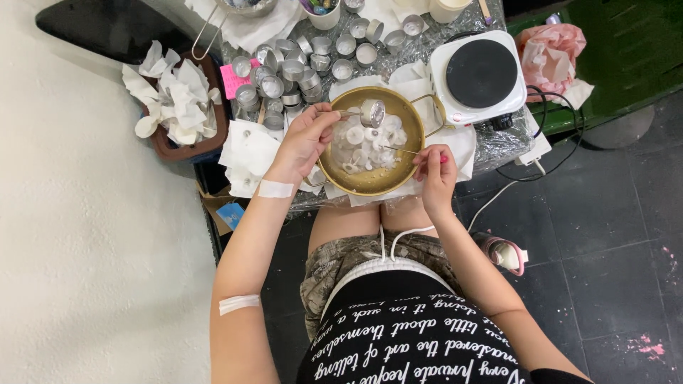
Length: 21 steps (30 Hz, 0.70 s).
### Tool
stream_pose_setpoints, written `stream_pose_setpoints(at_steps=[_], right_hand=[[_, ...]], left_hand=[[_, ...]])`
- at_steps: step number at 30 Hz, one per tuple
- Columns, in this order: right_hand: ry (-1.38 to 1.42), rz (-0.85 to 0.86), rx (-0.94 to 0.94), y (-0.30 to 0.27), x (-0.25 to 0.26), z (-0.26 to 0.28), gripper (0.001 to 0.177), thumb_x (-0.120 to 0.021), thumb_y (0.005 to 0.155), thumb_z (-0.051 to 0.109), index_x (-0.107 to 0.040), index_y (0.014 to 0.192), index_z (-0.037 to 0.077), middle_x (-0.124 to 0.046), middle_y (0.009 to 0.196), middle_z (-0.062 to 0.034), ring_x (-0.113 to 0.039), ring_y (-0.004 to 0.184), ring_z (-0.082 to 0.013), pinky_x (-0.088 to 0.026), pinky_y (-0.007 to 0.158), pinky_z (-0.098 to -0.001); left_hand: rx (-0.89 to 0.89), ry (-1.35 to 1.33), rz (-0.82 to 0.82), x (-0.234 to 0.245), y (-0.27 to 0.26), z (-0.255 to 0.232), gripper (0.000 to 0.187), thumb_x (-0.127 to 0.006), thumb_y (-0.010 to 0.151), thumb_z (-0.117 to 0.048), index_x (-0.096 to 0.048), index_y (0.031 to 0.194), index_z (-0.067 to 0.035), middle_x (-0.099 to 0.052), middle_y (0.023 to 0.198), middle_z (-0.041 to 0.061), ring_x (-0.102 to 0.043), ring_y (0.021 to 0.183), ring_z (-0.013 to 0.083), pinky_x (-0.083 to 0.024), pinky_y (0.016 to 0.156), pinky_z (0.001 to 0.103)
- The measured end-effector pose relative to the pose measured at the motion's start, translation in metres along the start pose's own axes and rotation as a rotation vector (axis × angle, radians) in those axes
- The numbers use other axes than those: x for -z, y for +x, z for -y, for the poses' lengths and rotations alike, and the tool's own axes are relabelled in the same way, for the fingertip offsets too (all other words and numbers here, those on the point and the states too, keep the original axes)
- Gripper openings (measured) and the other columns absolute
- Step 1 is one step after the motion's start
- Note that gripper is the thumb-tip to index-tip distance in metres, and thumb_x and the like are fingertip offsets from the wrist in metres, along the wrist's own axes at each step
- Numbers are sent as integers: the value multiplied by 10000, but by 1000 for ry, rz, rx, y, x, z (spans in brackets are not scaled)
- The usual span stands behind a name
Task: Melting wax on a hot plate and placing decorative wax elements into small metal containers.
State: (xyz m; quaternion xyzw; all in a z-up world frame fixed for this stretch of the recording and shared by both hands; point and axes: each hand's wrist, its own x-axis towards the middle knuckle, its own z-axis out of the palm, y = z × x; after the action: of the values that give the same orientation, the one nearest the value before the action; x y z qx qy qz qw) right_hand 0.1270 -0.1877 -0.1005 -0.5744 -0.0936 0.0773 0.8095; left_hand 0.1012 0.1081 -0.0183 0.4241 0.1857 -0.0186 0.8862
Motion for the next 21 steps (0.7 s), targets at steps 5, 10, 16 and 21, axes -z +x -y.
stream_pose_setpoints(at_steps=[5,10,16,21], right_hand=[[-4,-4,-2,-1,1,2,226,-435,1169,255,-530,1070,76,-637,928,-41,-531,658,-78,-437,608,-212],[-17,0,11,-2,-1,3,223,-438,1171,255,-528,1072,76,-643,935,-48,-533,657,-80,-445,620,-215],[-15,3,8,-2,0,4,231,-435,1170,259,-524,1064,75,-641,934,-50,-529,641,-80,-439,608,-214],[-11,6,-9,0,-1,7,236,-433,1169,260,-528,1069,68,-640,941,-57,-534,646,-88,-440,612,-217]], left_hand=[[14,10,-7,-2,-2,-5,183,-723,940,-71,-603,1078,-80,-636,864,-29,-429,662,35,-344,613,209],[59,-29,-15,-4,-4,-6,174,-718,947,-80,-599,1074,-90,-623,858,-39,-429,660,38,-346,613,212],[68,-27,54,1,-3,23,201,-725,954,-89,-597,1109,-89,-569,824,-56,-443,674,43,-344,622,215],[72,37,8,2,-3,19,225,-722,944,-100,-581,1119,-90,-583,829,-60,-452,677,33,-343,615,208]])
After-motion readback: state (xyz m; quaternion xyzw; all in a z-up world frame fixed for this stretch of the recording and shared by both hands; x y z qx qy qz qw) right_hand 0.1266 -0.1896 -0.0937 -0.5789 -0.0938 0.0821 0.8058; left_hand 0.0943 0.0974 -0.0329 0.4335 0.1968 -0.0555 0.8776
